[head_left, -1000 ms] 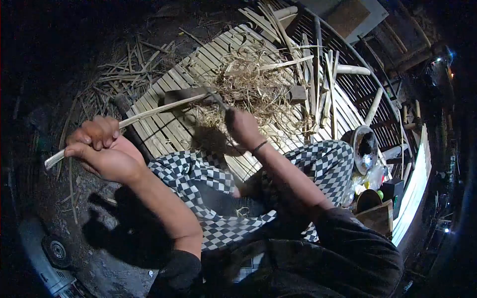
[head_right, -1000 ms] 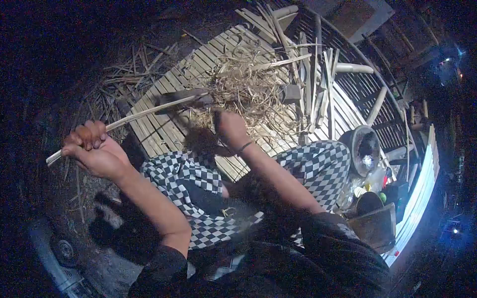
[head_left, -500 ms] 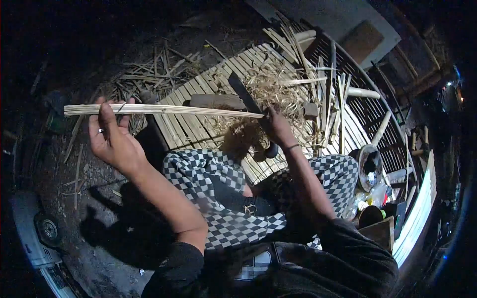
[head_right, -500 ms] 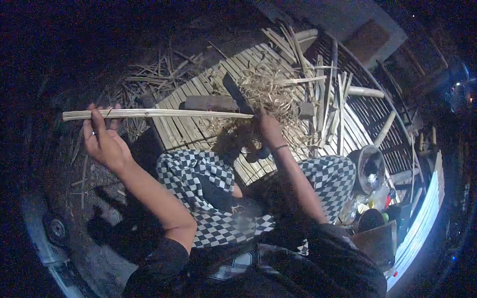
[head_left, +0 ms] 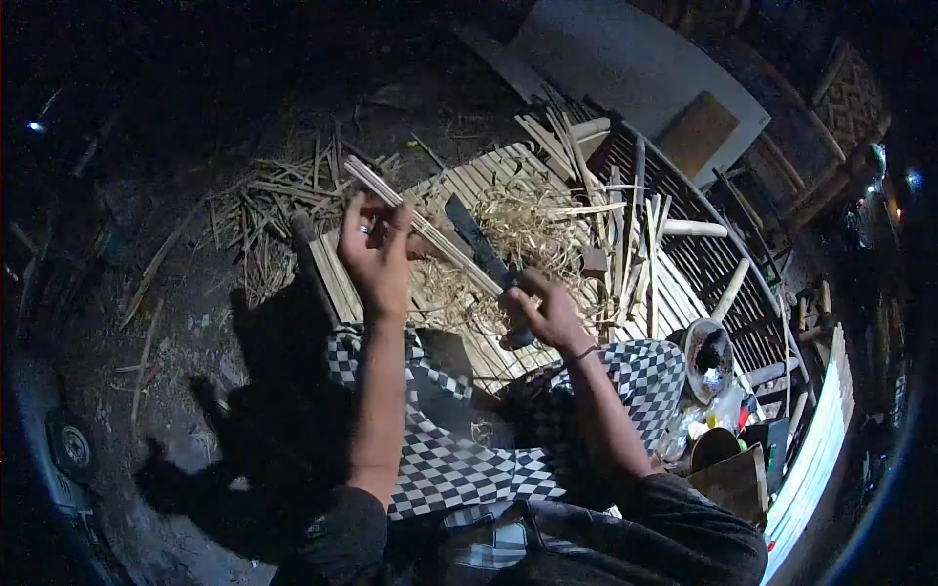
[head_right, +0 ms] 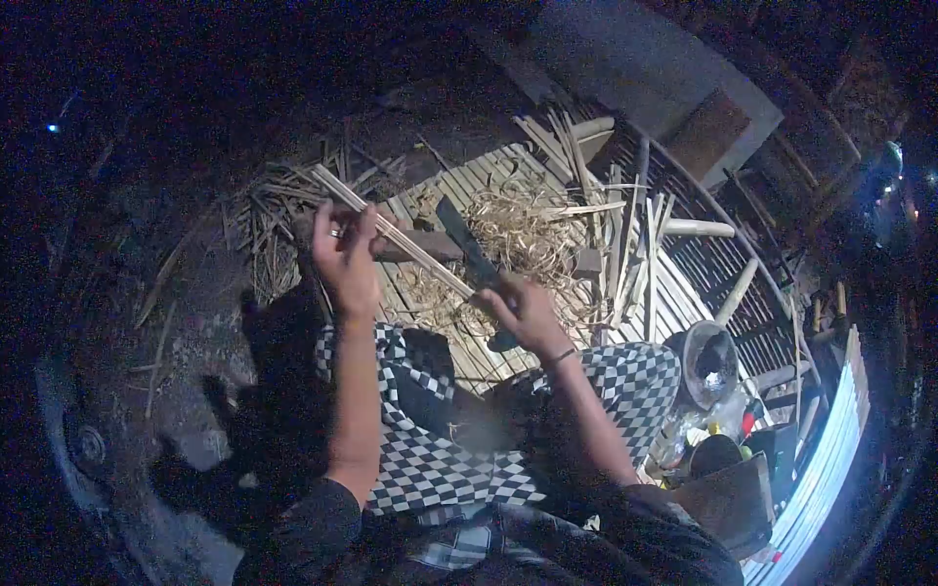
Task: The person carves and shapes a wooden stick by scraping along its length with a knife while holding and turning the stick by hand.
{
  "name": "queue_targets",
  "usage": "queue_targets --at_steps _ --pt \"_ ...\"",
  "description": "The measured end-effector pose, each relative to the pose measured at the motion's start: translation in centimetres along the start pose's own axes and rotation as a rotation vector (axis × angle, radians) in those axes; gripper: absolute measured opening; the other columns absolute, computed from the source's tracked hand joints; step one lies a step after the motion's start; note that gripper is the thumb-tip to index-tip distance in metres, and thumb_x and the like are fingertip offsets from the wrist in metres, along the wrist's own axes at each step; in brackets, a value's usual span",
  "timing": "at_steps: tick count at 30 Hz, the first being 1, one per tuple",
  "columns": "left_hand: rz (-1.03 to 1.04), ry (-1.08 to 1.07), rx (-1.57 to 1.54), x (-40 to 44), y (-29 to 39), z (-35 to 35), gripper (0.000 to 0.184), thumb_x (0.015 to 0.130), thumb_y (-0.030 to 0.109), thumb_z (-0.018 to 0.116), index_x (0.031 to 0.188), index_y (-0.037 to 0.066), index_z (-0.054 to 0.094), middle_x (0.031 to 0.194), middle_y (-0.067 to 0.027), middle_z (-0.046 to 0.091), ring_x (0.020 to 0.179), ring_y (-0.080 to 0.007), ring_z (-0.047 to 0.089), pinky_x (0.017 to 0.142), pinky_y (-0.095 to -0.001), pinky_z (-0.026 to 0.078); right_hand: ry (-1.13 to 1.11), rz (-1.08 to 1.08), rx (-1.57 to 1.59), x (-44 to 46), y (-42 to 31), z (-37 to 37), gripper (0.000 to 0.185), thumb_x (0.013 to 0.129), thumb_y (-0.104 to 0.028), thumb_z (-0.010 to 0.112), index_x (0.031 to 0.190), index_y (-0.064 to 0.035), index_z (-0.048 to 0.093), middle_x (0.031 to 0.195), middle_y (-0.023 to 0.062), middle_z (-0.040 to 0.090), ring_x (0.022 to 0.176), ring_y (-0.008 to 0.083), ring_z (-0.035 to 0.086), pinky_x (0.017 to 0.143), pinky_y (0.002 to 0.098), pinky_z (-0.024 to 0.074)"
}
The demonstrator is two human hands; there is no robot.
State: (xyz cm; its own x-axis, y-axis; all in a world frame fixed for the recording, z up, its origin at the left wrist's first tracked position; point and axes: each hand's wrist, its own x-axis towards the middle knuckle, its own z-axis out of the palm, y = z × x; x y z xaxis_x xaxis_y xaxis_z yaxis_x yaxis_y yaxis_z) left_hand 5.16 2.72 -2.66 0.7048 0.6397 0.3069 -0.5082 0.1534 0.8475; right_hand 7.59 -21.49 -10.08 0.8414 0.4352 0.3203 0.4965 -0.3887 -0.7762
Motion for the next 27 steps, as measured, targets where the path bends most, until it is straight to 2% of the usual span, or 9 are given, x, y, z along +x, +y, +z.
queue_targets --at_steps 4,7,9,11,13,14,19,24,27 --pt "-0.024 -0.036 0.012 0.0 -1.2 0.5 0.036 0.088 0.007 0.071 0.119 0.003 0.054 0.096 -0.0017 0.064 0.077 -0.0145 0.068 0.054 -0.0222 0.05 -0.197 0.237 0.226 -0.8 0.7 1.1 0.037 0.1 -0.034 0.053 0.099 0.0003 0.067 0.065 0.0051 0.06 0.059 0.011 0.055 0.057 0.0314 0.0458" --pt "0.007 -0.028 0.103 0.3 -1.3 0.2 0.04 0.088 0.013 0.073 0.12 -0.004 0.055 0.092 -0.0015 0.061 0.077 -0.0068 0.06 0.059 -0.0223 0.055 -0.256 0.266 0.208 -0.6 1.7 1.6 0.036 0.099 -0.033 0.054 0.093 -0.0001 0.066 0.062 0.003 0.057 0.055 0.0104 0.049 0.052 0.0314 0.0422" --pt "-0.021 0.016 0.107 0.4 -0.3 0.1 0.037 0.089 0.013 0.073 0.117 -0.005 0.057 0.09 -0.0007 0.061 0.077 -0.0068 0.06 0.062 -0.0226 0.054 -0.23 0.325 0.249 -0.6 1.2 1.6 0.035 0.098 -0.031 0.056 0.085 0.0002 0.064 0.057 0.0046 0.054 0.051 0.0112 0.044 0.049 0.0329 0.0384" --pt "0.04 0.053 0.022 0.6 0.7 0.1 0.027 0.091 0.009 0.069 0.114 -0.003 0.06 0.089 -0.0002 0.062 0.078 -0.0088 0.063 0.067 -0.0236 0.054 -0.183 0.212 0.049 -0.6 2.1 1.5 0.035 0.095 -0.031 0.059 0.081 -0.0001 0.063 0.054 0.0081 0.049 0.048 0.0134 0.041 0.048 0.035 0.0368" --pt "0.066 0.033 0.024 1.4 0.6 -0.9 0.032 0.092 0.009 0.066 0.122 0.001 0.059 0.1 -0.0049 0.066 0.09 -0.012 0.065 0.064 -0.0248 0.056 -0.17 0.161 -0.02 -0.5 2.7 1.8 0.037 0.093 -0.032 0.062 0.076 0.0002 0.061 0.053 0.0112 0.047 0.047 0.0167 0.039 0.048 0.0365 0.0359" --pt "0.105 0.028 0.038 1.8 0.5 -1.3 0.031 0.093 0.009 0.064 0.123 0.0 0.059 0.099 -0.0066 0.066 0.089 -0.0157 0.066 0.07 -0.031 0.06 -0.147 0.178 0.031 -0.6 2.5 2.0 0.037 0.093 -0.033 0.062 0.075 0.0002 0.06 0.053 0.0115 0.048 0.047 0.0178 0.039 0.048 0.0369 0.0361" --pt "0.056 -0.035 -0.002 1.7 1.2 -1.7 0.034 0.095 0.009 0.061 0.127 -0.003 0.055 0.101 -0.0107 0.065 0.084 -0.0188 0.067 0.074 -0.035 0.061 -0.102 0.175 -0.005 -0.5 3.4 2.9 0.042 0.092 -0.036 0.064 0.071 0.0001 0.057 0.052 0.0117 0.048 0.047 0.0195 0.039 0.049 0.0382 0.0371" --pt "-0.003 -0.09 -0.09 1.3 1.7 -0.6 0.037 0.098 0.009 0.056 0.133 -0.001 0.051 0.11 -0.0149 0.066 0.09 -0.0224 0.069 0.079 -0.0366 0.061 -0.076 0.156 -0.02 -0.5 4.4 3.3 0.033 0.092 -0.034 0.063 0.098 -0.0032 0.072 0.063 0.0205 0.059 0.053 0.0315 0.057 0.056 0.0404 0.0462" --pt "0.043 -0.102 -0.173 1.2 1.7 -0.3 0.039 0.098 0.01 0.056 0.136 0.002 0.049 0.116 -0.0167 0.064 0.094 -0.0245 0.068 0.081 -0.0393 0.061 -0.046 0.134 0.001 -0.7 5.4 3.7 0.033 0.092 -0.035 0.062 0.092 -0.0024 0.07 0.063 0.0202 0.059 0.053 0.0315 0.056 0.056 0.0406 0.0455"
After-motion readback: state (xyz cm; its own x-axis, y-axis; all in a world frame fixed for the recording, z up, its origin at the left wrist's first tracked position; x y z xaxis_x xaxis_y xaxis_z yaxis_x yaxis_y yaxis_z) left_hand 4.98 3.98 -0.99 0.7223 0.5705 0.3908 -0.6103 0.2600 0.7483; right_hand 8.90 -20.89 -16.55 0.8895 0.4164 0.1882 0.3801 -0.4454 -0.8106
